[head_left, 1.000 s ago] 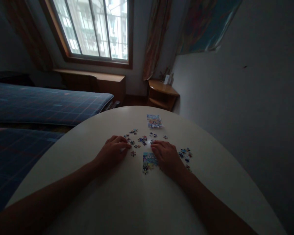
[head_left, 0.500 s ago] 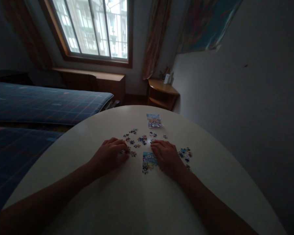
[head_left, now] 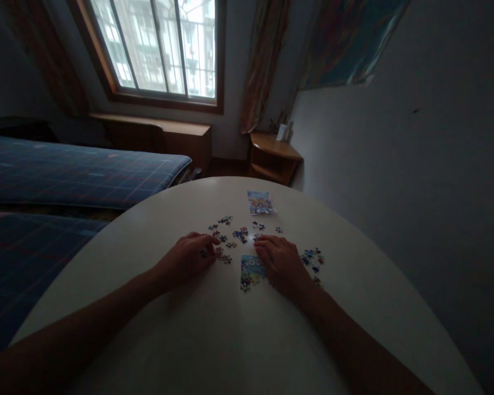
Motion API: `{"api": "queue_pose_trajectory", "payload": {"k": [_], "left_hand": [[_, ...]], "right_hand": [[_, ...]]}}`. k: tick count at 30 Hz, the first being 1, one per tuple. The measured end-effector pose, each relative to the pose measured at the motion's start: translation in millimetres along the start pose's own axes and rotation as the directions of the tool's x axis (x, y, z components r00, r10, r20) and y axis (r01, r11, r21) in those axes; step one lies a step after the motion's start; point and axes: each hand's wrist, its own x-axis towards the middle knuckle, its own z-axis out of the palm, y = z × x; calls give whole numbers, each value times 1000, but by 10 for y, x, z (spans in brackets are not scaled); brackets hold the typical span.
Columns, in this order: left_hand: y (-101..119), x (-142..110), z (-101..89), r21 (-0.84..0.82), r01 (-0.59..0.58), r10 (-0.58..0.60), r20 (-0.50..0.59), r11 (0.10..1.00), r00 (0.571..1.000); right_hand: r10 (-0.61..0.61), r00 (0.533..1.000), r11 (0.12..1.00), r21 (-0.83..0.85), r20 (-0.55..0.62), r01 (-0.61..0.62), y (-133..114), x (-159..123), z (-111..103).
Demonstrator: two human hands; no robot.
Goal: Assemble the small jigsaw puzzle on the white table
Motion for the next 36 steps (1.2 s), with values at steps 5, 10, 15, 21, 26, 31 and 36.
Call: {"api": "queue_pose_trajectory", "payload": {"k": [5, 10, 15, 21, 26, 31, 36], "left_hand": [[7, -23, 8, 61, -3, 7, -65, 998, 998], [-7, 8, 30, 23, 4, -2, -69, 1000, 998], [-11, 23, 20, -35, 10, -11, -29, 999, 1000], [-41, 15, 30, -54, -11, 9, -30, 998, 1000], [18, -18, 15, -86, -16, 15, -14, 996, 1000], [86, -40, 23, -132, -51, 52, 3, 990, 999], [106, -34, 40, -150, -99, 102, 13, 984, 995]], "right_hand": [[0, 1000, 1000, 2, -4, 0, 13, 7, 11], [-8, 1000, 1000, -3, -2, 8, 17, 6, 12], [-9, 1000, 1000, -9, 1, 9, 18, 3, 9], [-2, 1000, 1000, -11, 2, 2, 16, 8, 14], [-1, 1000, 1000, -18, 5, 1, 4, 9, 12], [-7, 1000, 1000, -23, 0, 7, 5, 5, 11], [-3, 1000, 1000, -20, 5, 4, -3, 6, 7]]}}
